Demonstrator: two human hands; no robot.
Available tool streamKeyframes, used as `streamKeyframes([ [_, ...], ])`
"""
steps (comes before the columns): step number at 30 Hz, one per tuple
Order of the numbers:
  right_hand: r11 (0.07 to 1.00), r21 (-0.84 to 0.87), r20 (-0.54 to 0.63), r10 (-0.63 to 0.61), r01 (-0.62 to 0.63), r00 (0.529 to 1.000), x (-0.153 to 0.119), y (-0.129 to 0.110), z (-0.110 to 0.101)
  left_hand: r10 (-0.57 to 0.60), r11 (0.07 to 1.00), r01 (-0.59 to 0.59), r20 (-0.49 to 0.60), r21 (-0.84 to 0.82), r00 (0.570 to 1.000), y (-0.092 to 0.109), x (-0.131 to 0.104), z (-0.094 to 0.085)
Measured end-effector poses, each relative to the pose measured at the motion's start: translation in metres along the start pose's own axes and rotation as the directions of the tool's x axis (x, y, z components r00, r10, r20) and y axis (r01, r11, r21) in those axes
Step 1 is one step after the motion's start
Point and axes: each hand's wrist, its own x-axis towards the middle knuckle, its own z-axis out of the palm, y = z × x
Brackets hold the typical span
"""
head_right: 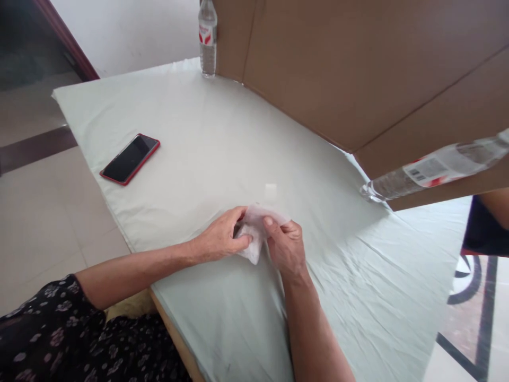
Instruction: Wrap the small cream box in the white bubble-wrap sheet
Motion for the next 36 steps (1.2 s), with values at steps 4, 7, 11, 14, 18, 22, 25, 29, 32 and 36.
streamKeyframes([
  [4,0.97,-0.216,0.086,-0.094,0.111,0.992,-0.023,-0.005,-0.005,-0.004,1.0,0.004,0.013,-0.025,1.0,-0.004,0.001,0.0],
  [7,0.908,-0.371,0.119,-0.16,0.193,0.98,-0.042,-0.01,-0.002,0.03,0.999,-0.029,0.02,-0.04,0.999,-0.01,0.002,0.001],
  [11,0.846,-0.458,0.124,-0.244,0.274,0.962,-0.057,-0.01,0.004,0.096,0.995,-0.095,0.006,-0.035,0.995,-0.016,0.003,0.001],
  [14,0.817,-0.487,0.12,-0.287,0.309,0.95,-0.063,-0.004,0.006,0.128,0.991,-0.128,0.012,-0.033,0.992,-0.016,0.004,0.0],
  [18,0.814,-0.495,0.095,-0.297,0.304,0.95,-0.068,0.004,0.006,0.121,0.991,-0.116,0.089,-0.062,0.989,-0.013,0.006,-0.004],
  [22,0.819,-0.488,0.101,-0.292,0.303,0.951,-0.071,0.006,0.008,0.08,0.992,-0.053,0.241,-0.118,0.967,-0.012,0.007,-0.019],
  [25,0.823,-0.476,0.114,-0.294,0.312,0.949,-0.072,0.005,0.008,0.11,0.989,-0.057,0.412,-0.138,0.904,-0.012,0.006,-0.036],
  [29,0.798,-0.485,0.17,-0.315,0.357,0.934,-0.073,0.007,0.006,0.24,0.966,-0.257,0.466,-0.026,0.852,-0.015,0.004,-0.047],
  [32,0.73,-0.535,0.229,-0.359,0.425,0.905,-0.074,0.011,0.003,0.347,0.925,-0.38,0.406,0.0,0.846,-0.018,0.004,-0.041],
  [36,0.6,-0.606,0.32,-0.417,0.522,0.851,-0.074,0.017,0.0,0.402,0.905,-0.424,0.38,-0.027,0.833,-0.025,0.007,-0.029],
])
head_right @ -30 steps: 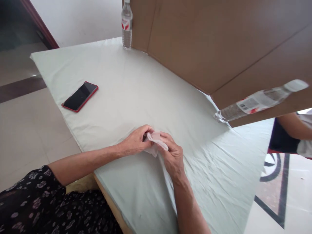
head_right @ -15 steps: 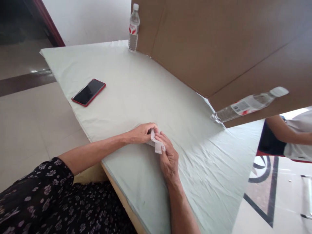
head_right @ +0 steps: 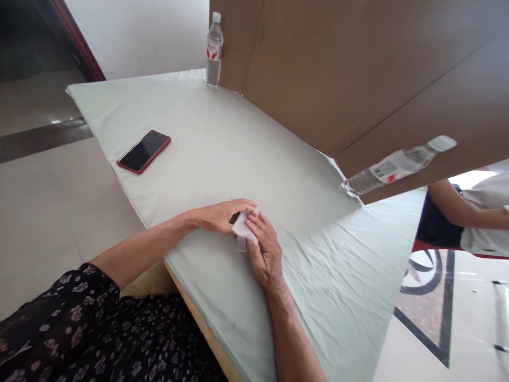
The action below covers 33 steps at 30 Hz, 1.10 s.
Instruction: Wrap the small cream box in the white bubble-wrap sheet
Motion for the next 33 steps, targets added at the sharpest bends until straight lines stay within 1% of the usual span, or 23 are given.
streamKeyframes([
  [3,0.99,-0.111,0.03,-0.088,0.091,0.996,-0.001,0.003,0.001,-0.01,0.999,0.01,-0.022,-0.035,1.0,-0.002,0.0,0.003],
  [7,0.946,-0.261,0.074,-0.178,0.192,0.981,0.0,0.005,0.002,-0.026,0.999,0.023,-0.06,-0.045,0.998,-0.002,0.0,0.005],
  [10,0.916,-0.332,0.118,-0.196,0.225,0.973,0.001,0.004,0.0,-0.036,0.997,0.029,-0.097,-0.075,0.995,-0.004,0.002,0.008],
  [13,0.912,-0.344,0.128,-0.191,0.224,0.973,0.004,0.002,-0.004,-0.082,0.975,0.055,-0.121,-0.213,0.989,-0.006,0.004,0.012],
  [15,0.93,-0.323,0.104,-0.147,0.173,0.984,0.006,0.001,-0.005,-0.138,0.947,0.088,-0.142,-0.309,0.98,-0.005,0.004,0.013],
  [16,0.943,-0.31,0.076,-0.101,0.12,0.992,0.007,0.0,-0.005,-0.183,0.936,0.123,-0.159,-0.331,0.97,-0.004,0.005,0.013],
  [18,0.964,-0.265,0.006,0.036,-0.033,0.999,0.01,-0.002,-0.005,-0.281,0.926,0.214,-0.191,-0.31,0.94,0.0,0.005,0.011],
  [19,0.968,-0.223,-0.02,0.116,-0.117,0.993,0.013,-0.002,-0.004,-0.316,0.926,0.255,-0.202,-0.277,0.927,0.003,0.004,0.01],
  [20,0.967,-0.163,-0.037,0.194,-0.198,0.98,0.015,-0.002,-0.004,-0.333,0.929,0.282,-0.21,-0.238,0.919,0.005,0.004,0.008],
  [22,0.944,0.001,-0.026,0.33,-0.33,0.944,0.021,-0.003,-0.004,-0.312,0.943,0.276,-0.211,-0.186,0.926,0.008,0.003,0.003],
  [24,0.89,0.174,0.009,0.426,-0.421,0.905,0.026,-0.002,-0.005,-0.286,0.941,0.243,-0.171,-0.234,0.943,0.01,0.002,-0.002],
  [26,0.83,0.284,0.044,0.489,-0.48,0.871,0.029,0.0,-0.005,-0.286,0.898,0.247,-0.057,-0.363,0.957,0.011,0.002,-0.007],
  [28,0.801,0.312,0.072,0.516,-0.511,0.853,0.03,0.002,-0.006,-0.29,0.832,0.281,0.056,-0.477,0.955,0.012,0.002,-0.009],
  [29,0.801,0.3,0.078,0.521,-0.518,0.85,0.03,0.004,-0.007,-0.289,0.809,0.291,0.086,-0.511,0.953,0.013,0.002,-0.009],
  [31,0.829,0.239,0.045,0.511,-0.506,0.858,0.028,0.007,-0.007,-0.297,0.784,0.297,0.09,-0.545,0.95,0.013,0.003,-0.009],
  [33,0.879,0.136,-0.065,0.468,-0.457,0.881,0.025,0.009,-0.008,-0.323,0.772,0.312,0.081,-0.554,0.943,0.012,0.004,-0.007],
])
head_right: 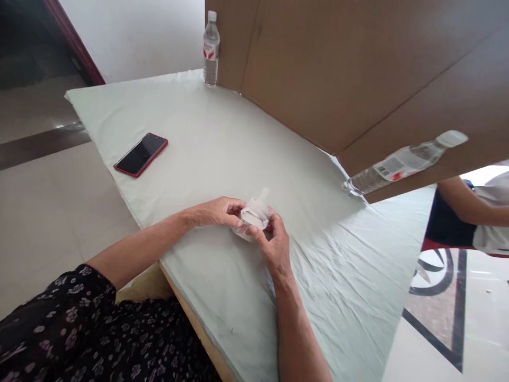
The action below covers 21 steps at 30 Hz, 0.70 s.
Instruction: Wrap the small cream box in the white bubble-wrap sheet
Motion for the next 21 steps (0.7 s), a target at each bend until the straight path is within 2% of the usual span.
streamKeyframes([
  [3,0.976,-0.17,-0.174,-0.168,0.138,0.97,-0.006,0.002,-0.002,-0.028,1.0,0.028,-0.025,-0.004,0.999,-0.005,0.002,0.0],
  [6,0.94,-0.267,-0.192,-0.27,0.214,0.943,-0.011,0.004,-0.003,-0.023,1.0,0.024,-0.03,0.005,0.999,-0.008,0.003,0.0],
  [13,0.938,-0.278,-0.062,-0.234,0.209,0.97,-0.01,0.012,0.001,-0.004,1.0,0.005,-0.018,0.018,1.0,-0.01,0.003,0.0],
  [21,0.956,-0.247,-0.045,-0.173,0.157,0.984,-0.013,0.01,0.003,0.031,0.997,-0.029,0.024,-0.069,0.999,-0.018,0.006,0.0],
])
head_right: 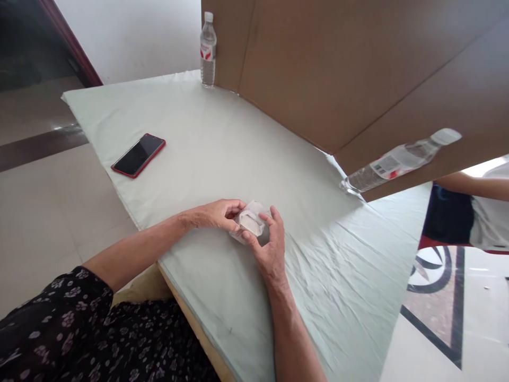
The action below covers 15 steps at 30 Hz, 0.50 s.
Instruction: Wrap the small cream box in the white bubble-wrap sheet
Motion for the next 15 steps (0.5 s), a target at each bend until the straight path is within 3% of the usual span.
streamKeyframes([
  [6,1.0,0.016,-0.008,0.022,-0.022,1.0,-0.0013,-0.0023,0.0008,0.002,1.0,-0.002,0.002,-0.002,1.0,0.0029,-0.0023,0.0008],
  [15,0.996,0.081,0.087,0.034,-0.041,0.996,0.0009,-0.0071,0.0005,0.034,0.999,-0.036,0.072,0.023,0.997,0.004,-0.0021,0.0008],
])
